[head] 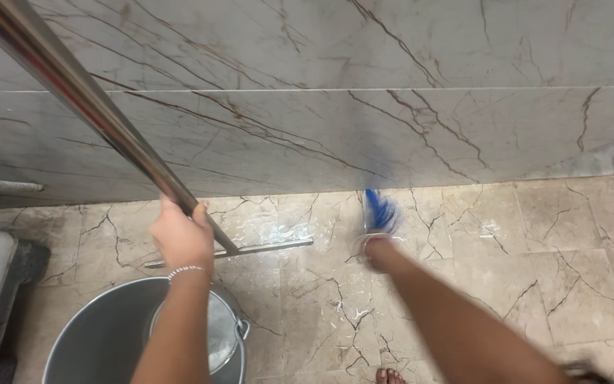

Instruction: The person pours water onto the floor from a mug and a bucket, then uses a blue plastic broom to scrub and push water toward a drain.

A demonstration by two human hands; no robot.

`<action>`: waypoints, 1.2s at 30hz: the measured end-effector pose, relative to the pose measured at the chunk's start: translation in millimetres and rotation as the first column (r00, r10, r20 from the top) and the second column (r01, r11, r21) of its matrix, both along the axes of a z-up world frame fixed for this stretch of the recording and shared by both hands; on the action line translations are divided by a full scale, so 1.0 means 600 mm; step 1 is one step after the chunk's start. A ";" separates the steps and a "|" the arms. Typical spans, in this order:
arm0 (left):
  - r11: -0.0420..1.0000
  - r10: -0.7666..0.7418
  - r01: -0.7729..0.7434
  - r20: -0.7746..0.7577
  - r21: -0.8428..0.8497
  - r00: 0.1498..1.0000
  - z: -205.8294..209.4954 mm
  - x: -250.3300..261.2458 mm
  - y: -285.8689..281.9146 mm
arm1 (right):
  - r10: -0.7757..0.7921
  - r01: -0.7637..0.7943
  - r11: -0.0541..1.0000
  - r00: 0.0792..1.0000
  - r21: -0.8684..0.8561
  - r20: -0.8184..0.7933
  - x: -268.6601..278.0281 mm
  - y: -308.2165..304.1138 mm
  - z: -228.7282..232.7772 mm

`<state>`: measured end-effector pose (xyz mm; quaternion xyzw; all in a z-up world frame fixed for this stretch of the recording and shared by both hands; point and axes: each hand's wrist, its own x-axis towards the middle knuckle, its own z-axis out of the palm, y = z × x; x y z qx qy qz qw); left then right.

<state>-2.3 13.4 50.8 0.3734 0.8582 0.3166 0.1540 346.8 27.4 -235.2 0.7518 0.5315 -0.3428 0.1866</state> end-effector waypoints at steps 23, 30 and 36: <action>0.987 0.162 -0.159 -0.138 0.038 0.977 0.112 -0.256 -0.074 | 0.184 -0.189 0.982 0.955 -0.001 0.231 -0.159 0.100 0.297; 0.973 0.220 -0.232 -0.361 0.012 0.906 0.219 -0.384 -0.130 | 0.423 -0.418 0.904 0.905 0.094 -0.050 -0.638 0.107 0.390; 0.953 0.301 -0.256 -0.436 0.160 0.848 0.182 -0.412 -0.212 | 0.758 -0.720 0.646 0.644 0.252 -0.102 -0.795 -0.001 0.475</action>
